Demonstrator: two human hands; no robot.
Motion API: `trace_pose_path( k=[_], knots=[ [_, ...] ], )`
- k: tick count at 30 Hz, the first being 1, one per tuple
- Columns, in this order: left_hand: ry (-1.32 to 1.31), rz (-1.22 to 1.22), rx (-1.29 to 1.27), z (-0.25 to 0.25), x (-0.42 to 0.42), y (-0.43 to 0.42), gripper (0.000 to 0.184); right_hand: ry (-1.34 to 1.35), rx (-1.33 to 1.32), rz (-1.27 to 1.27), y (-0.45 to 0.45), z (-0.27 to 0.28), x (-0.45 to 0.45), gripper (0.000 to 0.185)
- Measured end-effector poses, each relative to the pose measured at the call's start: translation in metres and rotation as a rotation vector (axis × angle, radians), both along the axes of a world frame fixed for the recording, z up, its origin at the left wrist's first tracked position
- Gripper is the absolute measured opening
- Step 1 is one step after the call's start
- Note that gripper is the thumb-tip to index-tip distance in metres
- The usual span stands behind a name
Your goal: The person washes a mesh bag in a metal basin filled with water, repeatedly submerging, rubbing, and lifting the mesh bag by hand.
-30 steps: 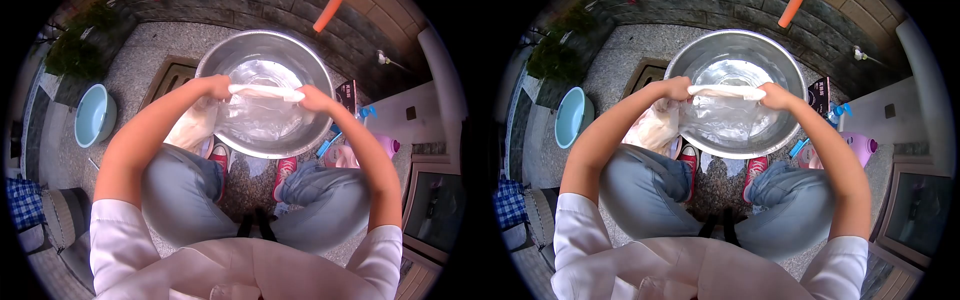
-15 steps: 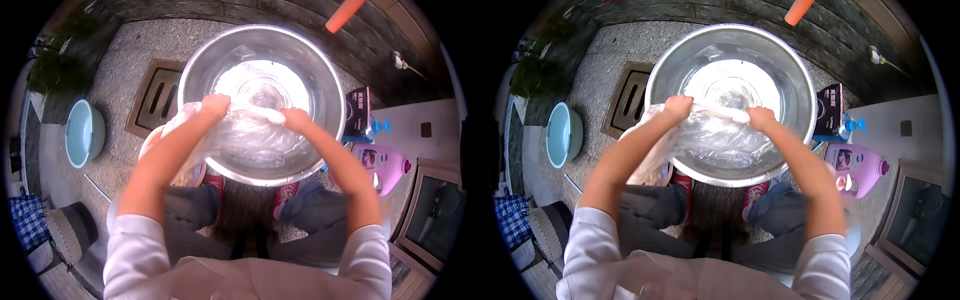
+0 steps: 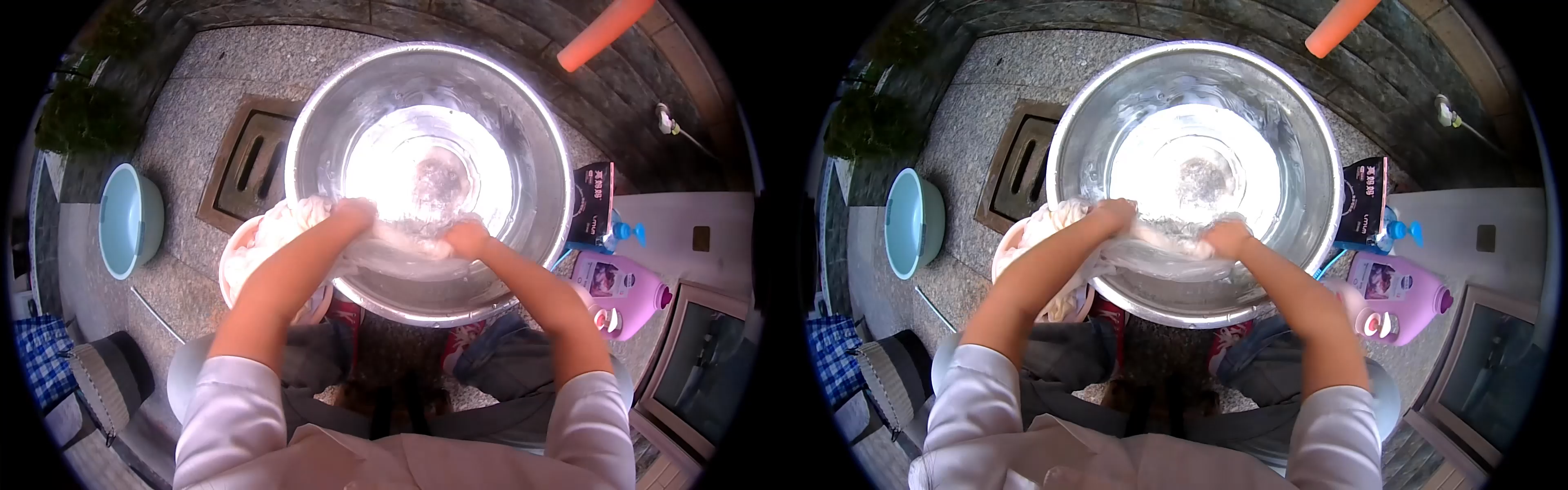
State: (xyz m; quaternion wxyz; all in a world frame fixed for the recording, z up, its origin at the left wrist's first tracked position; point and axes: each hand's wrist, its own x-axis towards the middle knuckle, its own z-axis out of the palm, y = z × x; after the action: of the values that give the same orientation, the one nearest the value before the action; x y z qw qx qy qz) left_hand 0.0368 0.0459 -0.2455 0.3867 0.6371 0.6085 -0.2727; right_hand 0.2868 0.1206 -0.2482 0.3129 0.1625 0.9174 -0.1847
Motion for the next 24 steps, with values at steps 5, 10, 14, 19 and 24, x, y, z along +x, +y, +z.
trace_pose_path(
  k=[5,10,14,19,24],
  knots=[
    [0.131,0.543,0.483,-0.007,0.001,0.007,0.039,0.279,0.271,-0.865,0.017,-0.038,-0.018,0.025],
    [-0.059,-0.063,0.07,0.028,-0.016,0.011,0.029,0.131,0.0,-0.332,0.011,0.006,-0.007,0.033],
    [-0.114,0.015,0.346,0.095,-0.03,0.016,0.031,0.222,-0.045,-0.341,0.044,0.069,0.013,0.03],
    [-0.404,0.264,0.503,0.203,-0.037,0.023,0.028,0.52,0.132,-0.417,0.086,0.184,0.009,0.029],
    [-0.337,0.255,0.6,0.286,-0.04,0.012,0.025,0.584,0.254,-0.407,0.082,0.286,-0.004,0.032]
  ],
)
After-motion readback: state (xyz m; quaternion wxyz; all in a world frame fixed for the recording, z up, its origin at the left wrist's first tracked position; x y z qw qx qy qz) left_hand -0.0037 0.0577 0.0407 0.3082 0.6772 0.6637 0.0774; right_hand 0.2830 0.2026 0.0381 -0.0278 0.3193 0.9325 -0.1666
